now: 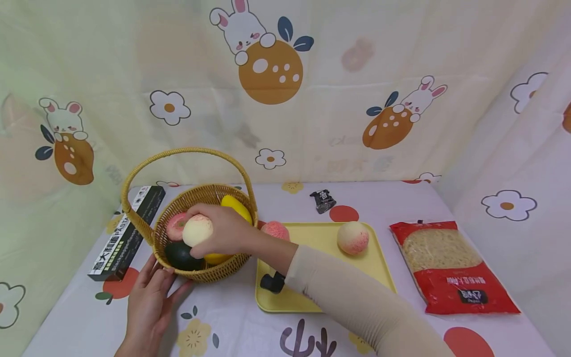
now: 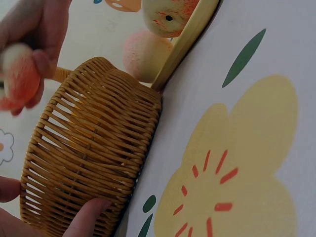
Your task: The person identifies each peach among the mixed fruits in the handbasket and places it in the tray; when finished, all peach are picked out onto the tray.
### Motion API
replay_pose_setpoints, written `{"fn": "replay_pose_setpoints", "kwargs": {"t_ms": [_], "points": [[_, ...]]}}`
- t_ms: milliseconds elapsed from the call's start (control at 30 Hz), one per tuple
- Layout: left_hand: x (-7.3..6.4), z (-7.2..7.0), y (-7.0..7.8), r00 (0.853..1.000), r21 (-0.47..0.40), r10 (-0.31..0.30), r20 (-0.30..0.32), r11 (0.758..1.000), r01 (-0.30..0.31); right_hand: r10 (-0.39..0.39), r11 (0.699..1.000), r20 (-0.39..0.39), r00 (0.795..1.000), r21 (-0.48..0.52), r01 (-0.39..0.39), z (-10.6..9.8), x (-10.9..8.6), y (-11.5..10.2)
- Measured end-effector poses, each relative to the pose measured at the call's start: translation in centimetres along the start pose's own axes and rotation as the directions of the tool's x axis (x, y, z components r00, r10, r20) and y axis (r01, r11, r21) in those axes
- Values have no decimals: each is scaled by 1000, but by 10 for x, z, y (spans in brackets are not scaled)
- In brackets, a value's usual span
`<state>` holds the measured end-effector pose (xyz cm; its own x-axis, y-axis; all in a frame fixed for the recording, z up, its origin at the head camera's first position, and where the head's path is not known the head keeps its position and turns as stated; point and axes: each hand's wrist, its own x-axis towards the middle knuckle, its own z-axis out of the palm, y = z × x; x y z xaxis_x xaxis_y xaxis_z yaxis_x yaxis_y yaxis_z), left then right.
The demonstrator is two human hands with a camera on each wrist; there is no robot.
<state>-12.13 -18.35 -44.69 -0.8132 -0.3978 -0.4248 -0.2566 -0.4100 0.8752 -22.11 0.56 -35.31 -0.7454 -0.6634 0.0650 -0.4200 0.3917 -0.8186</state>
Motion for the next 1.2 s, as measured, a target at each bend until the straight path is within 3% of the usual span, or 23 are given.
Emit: {"fn": "replay_pose_setpoints", "kwargs": {"t_ms": [367, 700, 1033, 1200], "points": [[0, -2, -1, 1000, 3, -5, -13, 1000, 5, 52, 995, -102, 993, 85, -43, -31, -51, 18], [1, -2, 0, 1000, 11, -7, -24, 1000, 7, 125, 988, -193, 973, 117, -104, -57, -107, 31], [3, -1, 1, 1000, 7, -14, -23, 1000, 14, 171, 985, -316, 933, 67, -158, -73, -159, 53], [2, 0, -1, 1000, 4, 4, -19, 1000, -4, 214, 977, -386, 897, 72, -201, -78, -189, 61]]}}
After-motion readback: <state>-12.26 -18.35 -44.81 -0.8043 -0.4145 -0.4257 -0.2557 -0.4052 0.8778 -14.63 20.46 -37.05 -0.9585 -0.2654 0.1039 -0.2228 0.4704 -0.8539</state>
